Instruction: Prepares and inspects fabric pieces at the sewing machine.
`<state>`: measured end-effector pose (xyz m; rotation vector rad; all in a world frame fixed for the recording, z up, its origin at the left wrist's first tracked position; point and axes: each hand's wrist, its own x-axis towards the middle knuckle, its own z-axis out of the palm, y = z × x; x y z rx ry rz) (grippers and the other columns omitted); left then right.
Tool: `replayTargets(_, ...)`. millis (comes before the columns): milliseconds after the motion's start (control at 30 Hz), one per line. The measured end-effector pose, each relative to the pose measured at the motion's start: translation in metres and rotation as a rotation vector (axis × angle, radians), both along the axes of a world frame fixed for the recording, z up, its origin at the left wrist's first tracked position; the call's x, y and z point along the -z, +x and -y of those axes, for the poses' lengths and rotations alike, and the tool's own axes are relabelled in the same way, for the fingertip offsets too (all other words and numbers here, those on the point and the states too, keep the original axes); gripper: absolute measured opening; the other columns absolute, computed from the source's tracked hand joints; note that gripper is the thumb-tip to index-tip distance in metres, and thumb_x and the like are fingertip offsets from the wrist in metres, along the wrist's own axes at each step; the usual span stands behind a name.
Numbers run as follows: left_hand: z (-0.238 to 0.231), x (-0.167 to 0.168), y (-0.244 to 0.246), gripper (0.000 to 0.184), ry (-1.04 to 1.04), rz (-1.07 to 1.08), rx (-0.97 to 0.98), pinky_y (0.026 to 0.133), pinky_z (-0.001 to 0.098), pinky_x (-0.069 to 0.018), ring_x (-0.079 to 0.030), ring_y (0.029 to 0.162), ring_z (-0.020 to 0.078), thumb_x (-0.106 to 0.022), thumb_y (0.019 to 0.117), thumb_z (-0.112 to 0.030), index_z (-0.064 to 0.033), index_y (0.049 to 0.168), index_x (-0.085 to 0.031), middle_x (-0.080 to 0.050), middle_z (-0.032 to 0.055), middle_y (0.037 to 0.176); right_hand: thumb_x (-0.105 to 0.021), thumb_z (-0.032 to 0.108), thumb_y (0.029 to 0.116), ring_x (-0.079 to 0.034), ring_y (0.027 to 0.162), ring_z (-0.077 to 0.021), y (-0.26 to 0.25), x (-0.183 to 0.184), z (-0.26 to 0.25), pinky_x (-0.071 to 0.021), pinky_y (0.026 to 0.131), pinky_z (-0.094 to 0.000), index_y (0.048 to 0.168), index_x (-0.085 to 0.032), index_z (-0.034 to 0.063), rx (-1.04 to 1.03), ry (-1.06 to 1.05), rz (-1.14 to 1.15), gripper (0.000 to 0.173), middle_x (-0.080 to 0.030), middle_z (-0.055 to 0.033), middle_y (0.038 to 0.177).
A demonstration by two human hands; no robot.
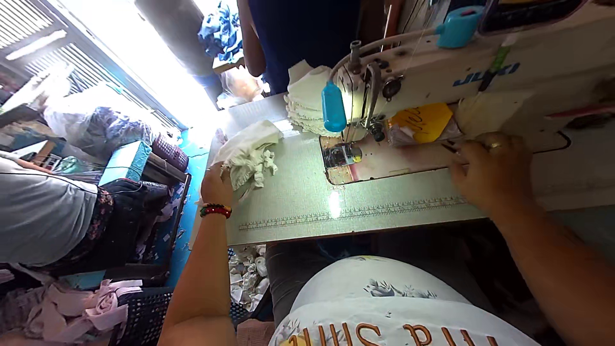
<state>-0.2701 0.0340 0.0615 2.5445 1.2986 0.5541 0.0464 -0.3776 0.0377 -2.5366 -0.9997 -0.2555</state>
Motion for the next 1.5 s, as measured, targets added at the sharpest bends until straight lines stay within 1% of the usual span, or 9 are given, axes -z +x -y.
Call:
replayTargets(233, -0.006, -0.024, 0.004, 0.037, -0.321, -0.152, 0.126, 0.104, 0.0668, -0.0429, -0.062, 0.118, 0.0454, -0.069, 0.0998, -0.027, 0.0023, 0.123, -0.069, -0.067, 0.0286, 0.122, -0.066, 0.018, 0.0948, -0.061, 0.112, -0.0509, -0.051, 0.002, -0.038, -0.0491, 0.094, -0.0655, 0.106, -0.074, -0.0034, -0.459, 0.082, 0.102, 0.025, -0.067, -0.0287, 0.113)
replayTargets(367, 0.004, -0.022, 0.002, 0.039, -0.270, -0.193, 0.192, 0.110, 0.0635, -0.0401, -0.057, 0.130, 0.0412, -0.054, 0.1081, -0.031, -0.0054, 0.134, -0.067, -0.064, 0.0229, 0.135, -0.063, 0.027, 0.0976, -0.064, 0.107, -0.0444, -0.071, 0.014, -0.052, -0.0504, 0.089, -0.0620, 0.104, -0.076, 0.0023, -0.518, 0.124, 0.048, 0.028, -0.069, -0.0210, 0.106)
replayTargets(533, 0.004, -0.018, 0.004, 0.040, -0.289, -0.120, 0.013, 0.098, 0.0683, -0.0444, -0.063, 0.114, 0.0477, -0.045, 0.1114, -0.028, 0.0029, 0.123, -0.067, -0.067, 0.0305, 0.117, -0.059, 0.030, 0.0999, -0.065, 0.104, -0.0365, -0.091, 0.022, -0.061, -0.0515, 0.088, -0.0549, 0.105, -0.076, 0.0082, -0.610, 0.157, -0.055, 0.028, -0.070, -0.0133, 0.102)
replayTargets(667, -0.013, -0.007, 0.006, 0.036, -0.493, 0.325, -0.249, 0.092, 0.0558, -0.0482, -0.062, 0.105, 0.0334, -0.056, 0.1046, -0.028, 0.0019, 0.122, -0.066, -0.065, 0.0244, 0.116, -0.059, 0.026, 0.1016, -0.066, 0.103, -0.0285, -0.095, 0.013, -0.065, -0.0534, 0.092, -0.0460, 0.112, -0.074, 0.0046, -0.638, 0.194, -0.431, 0.028, -0.070, -0.0145, 0.107)
replayTargets(833, -0.007, -0.019, 0.011, 0.039, -0.500, 1.034, -0.385, 0.094, 0.0435, -0.0509, -0.061, 0.109, 0.0224, -0.058, 0.1015, -0.024, -0.0003, 0.132, -0.058, -0.062, 0.0158, 0.123, -0.061, 0.019, 0.1018, -0.061, 0.084, -0.0113, -0.090, 0.000, -0.078, -0.0513, 0.076, -0.0292, 0.112, -0.070, 0.0033, -0.579, 0.260, -0.887, 0.021, -0.067, -0.0084, 0.101)
replayTargets(1100, 0.009, -0.032, 0.007, 0.032, -0.181, 0.885, -0.158, 0.095, 0.0325, -0.0497, -0.059, 0.101, 0.0073, -0.043, 0.1111, -0.027, -0.0003, 0.123, -0.057, -0.060, 0.0058, 0.109, -0.061, 0.014, 0.1012, -0.064, 0.081, -0.0109, -0.115, -0.019, -0.121, -0.0557, 0.077, -0.0297, 0.109, -0.068, 0.0029, -0.728, 0.362, -1.030, 0.015, -0.067, -0.0060, 0.093)
replayTargets(1333, 0.126, -0.111, 0.011, 0.019, -0.622, 1.077, 0.414, 0.089, 0.0292, -0.0603, -0.070, 0.101, 0.0069, -0.040, 0.1118, -0.024, -0.0182, 0.123, -0.055, -0.069, -0.0057, 0.108, -0.082, 0.026, 0.0870, -0.066, 0.115, -0.0258, -0.147, -0.032, -0.154, -0.0599, 0.088, -0.0411, 0.158, -0.035, 0.0143, -0.705, 0.538, -1.193, 0.086, -0.057, -0.0172, 0.138)
replayTargets(1433, 0.168, -0.119, 0.017, 0.023, -0.757, 1.221, 0.612, 0.096, 0.0353, -0.0594, -0.069, 0.109, 0.0136, -0.048, 0.1086, -0.020, -0.0151, 0.131, -0.052, -0.069, 0.0008, 0.115, -0.086, 0.022, 0.0828, -0.061, 0.126, -0.0235, -0.161, -0.035, -0.164, -0.0583, 0.095, -0.0413, 0.165, -0.020, 0.0197, -0.766, 0.575, -1.267, 0.105, -0.045, -0.0138, 0.155)
replayTargets(1500, 0.186, -0.123, 0.021, 0.022, -0.859, 1.350, 0.618, 0.099, 0.0412, -0.0576, -0.069, 0.111, 0.0185, -0.048, 0.1083, -0.019, -0.0128, 0.129, -0.055, -0.070, 0.0052, 0.116, -0.086, 0.028, 0.0827, -0.063, 0.123, -0.0187, -0.168, -0.038, -0.164, -0.0563, 0.098, -0.0367, 0.162, -0.023, 0.0125, -0.753, 0.551, -1.271, 0.102, -0.052, -0.0136, 0.148)
